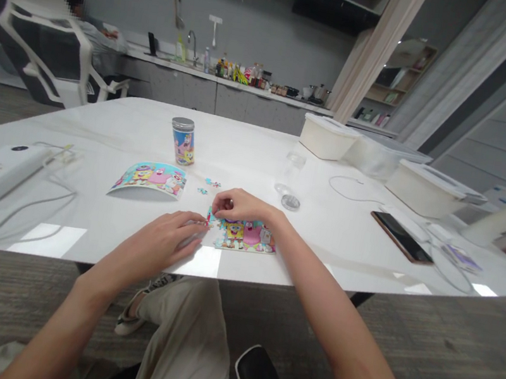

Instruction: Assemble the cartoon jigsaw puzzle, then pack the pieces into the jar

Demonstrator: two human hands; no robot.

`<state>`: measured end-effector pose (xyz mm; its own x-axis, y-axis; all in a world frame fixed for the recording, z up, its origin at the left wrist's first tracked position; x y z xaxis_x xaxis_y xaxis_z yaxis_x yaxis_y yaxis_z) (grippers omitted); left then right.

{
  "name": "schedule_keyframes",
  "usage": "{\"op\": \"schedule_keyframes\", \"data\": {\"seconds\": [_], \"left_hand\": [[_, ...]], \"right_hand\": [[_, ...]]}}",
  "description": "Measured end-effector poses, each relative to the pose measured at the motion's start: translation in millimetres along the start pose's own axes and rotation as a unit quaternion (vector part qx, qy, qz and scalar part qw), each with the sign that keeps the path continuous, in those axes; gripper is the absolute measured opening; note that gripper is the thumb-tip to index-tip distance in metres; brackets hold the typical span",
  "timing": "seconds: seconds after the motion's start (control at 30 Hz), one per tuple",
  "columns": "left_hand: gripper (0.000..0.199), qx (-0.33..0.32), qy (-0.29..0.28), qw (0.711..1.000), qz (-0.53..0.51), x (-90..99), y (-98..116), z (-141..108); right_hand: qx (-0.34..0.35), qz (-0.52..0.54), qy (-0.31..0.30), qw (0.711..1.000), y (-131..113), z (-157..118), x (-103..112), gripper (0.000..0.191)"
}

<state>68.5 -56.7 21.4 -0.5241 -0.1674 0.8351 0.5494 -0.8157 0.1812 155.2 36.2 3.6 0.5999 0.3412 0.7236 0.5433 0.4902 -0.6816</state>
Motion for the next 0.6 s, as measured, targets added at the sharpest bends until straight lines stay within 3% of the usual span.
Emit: {"op": "schedule_keyframes", "data": {"seconds": [0.6], "left_hand": [[0.023, 0.005, -0.008, 1.0, -0.008, -1.5, -0.9, -0.3]], "right_hand": [[-0.002, 0.001, 0.004, 1.0, 0.3, 1.0, -0.1, 0.01]]}}
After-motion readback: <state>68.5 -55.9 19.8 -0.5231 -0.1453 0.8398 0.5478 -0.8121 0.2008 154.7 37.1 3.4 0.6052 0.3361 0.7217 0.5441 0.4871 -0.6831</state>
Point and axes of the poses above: each hand's wrist, its own z-axis towards the middle knuckle, its own x-axis out of the back of the hand, y = z × x, the point moved 10 cm from there along z, towards the middle knuckle, and after that the axes turned 8 degrees about y, right-handed, at the moved point
